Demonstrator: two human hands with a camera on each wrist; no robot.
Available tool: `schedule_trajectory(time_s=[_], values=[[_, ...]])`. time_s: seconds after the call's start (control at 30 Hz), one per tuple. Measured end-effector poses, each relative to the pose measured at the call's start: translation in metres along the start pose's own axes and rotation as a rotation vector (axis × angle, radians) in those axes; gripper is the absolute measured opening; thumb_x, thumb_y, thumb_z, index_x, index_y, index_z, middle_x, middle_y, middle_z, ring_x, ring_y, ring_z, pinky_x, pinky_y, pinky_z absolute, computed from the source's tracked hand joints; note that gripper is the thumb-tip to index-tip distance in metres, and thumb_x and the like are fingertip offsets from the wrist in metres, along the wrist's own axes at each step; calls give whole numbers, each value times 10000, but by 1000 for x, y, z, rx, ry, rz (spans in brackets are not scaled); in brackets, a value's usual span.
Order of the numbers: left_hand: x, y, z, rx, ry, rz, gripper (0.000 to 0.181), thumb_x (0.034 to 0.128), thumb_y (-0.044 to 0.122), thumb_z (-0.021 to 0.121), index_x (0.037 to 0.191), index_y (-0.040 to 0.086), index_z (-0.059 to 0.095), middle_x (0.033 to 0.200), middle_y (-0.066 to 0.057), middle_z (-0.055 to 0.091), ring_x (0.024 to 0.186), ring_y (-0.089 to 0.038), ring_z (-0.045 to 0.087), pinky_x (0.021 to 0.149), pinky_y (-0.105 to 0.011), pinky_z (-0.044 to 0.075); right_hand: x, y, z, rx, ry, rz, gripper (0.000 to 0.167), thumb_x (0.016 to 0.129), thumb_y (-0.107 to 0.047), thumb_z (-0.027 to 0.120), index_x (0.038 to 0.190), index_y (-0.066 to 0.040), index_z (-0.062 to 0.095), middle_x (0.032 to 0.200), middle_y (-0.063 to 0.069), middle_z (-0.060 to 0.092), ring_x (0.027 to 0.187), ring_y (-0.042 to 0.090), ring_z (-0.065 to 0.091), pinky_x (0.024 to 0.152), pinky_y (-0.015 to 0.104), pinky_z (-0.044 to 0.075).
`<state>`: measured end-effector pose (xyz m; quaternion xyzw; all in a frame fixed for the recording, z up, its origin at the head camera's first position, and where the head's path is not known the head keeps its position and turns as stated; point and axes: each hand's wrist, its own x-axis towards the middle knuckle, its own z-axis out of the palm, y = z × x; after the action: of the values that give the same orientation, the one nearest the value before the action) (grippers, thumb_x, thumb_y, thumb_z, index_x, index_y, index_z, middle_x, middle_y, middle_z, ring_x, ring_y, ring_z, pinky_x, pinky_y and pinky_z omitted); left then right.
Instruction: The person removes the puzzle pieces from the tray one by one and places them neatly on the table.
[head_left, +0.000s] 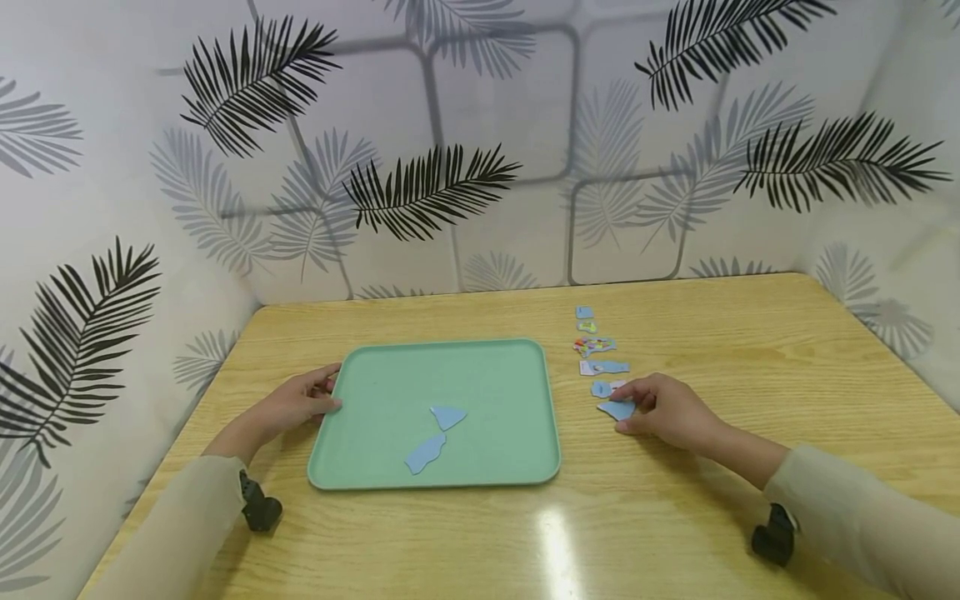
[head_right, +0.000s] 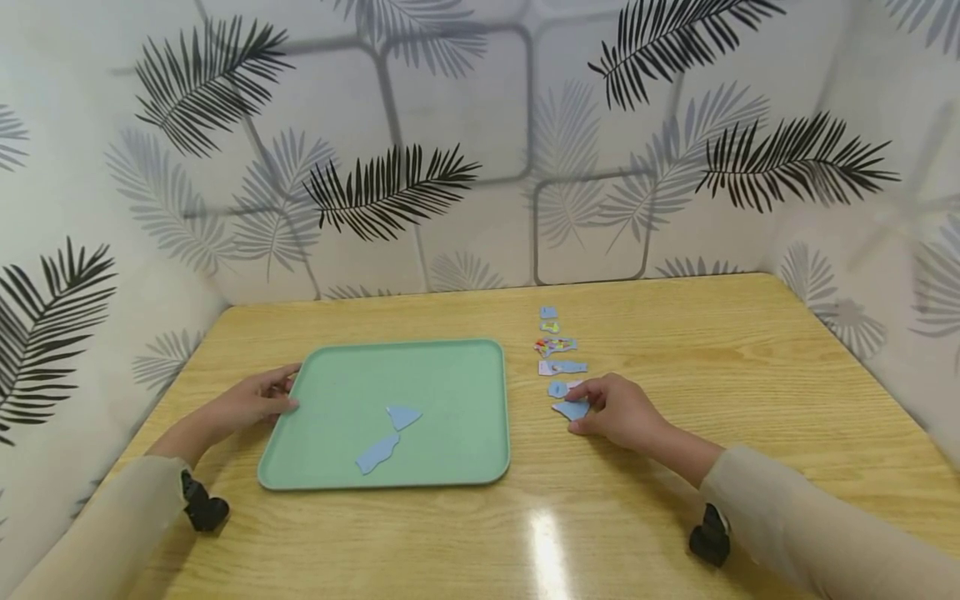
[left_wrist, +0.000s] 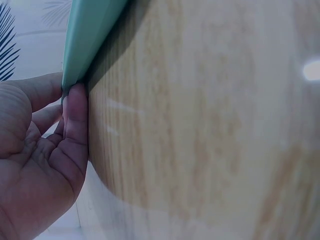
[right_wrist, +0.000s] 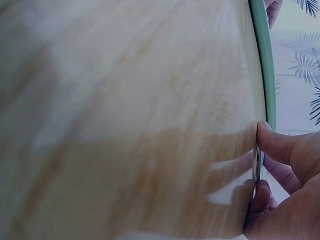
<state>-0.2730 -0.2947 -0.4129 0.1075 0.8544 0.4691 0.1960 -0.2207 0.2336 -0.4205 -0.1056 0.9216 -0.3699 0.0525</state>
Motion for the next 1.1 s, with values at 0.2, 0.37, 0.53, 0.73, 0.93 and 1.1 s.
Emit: schedule_trajectory(time_s=[0.2,0.37,0.53,0.73,0.93,1.1], values=[[0,-1,-1,2,-2,1,685,980,74,573,1541,0,187,1135,-174,426,934,-253,421,744,-328,483,0,-2,0,-10,3,0,361,747,-163,852,1072,-57,738,930,56,590,800,211,485,691,345,406],[0,-2,-1,3,1,0,687,979,76,575,1541,0,187,1123,-171,427,928,-249,420,737,-323,479,0,-3,0,-15,-2,6,364,751,-167,850,1079,-58,737,945,58,593,810,213,488,696,346,408],[0,-3,-1,3,1,-3,689,977,78,579,1541,3,191,1109,-166,421,925,-250,418,723,-320,474,0,-3,-1,-19,-9,12,368,755,-172,848,1086,-59,736,965,60,598,821,214,492,703,345,411],[1,-3,-1,3,5,-9,685,977,73,577,1540,0,194,1102,-164,424,925,-248,427,722,-320,478,0,-4,-1,-20,-14,16,379,756,-182,848,1097,-62,734,971,64,598,828,216,498,705,347,414],[1,-1,0,5,7,-16,685,977,69,575,1540,-1,190,1080,-157,423,910,-249,426,710,-324,478,0,-1,-1,-1,-13,27,401,748,-206,856,1103,-66,732,963,73,582,814,209,493,686,333,414],[1,0,0,9,7,-14,678,980,71,571,1541,5,196,1090,-154,423,911,-249,426,706,-324,476,-1,-2,-3,50,-7,26,410,753,-188,851,1119,-53,724,927,79,569,774,200,491,611,285,427]])
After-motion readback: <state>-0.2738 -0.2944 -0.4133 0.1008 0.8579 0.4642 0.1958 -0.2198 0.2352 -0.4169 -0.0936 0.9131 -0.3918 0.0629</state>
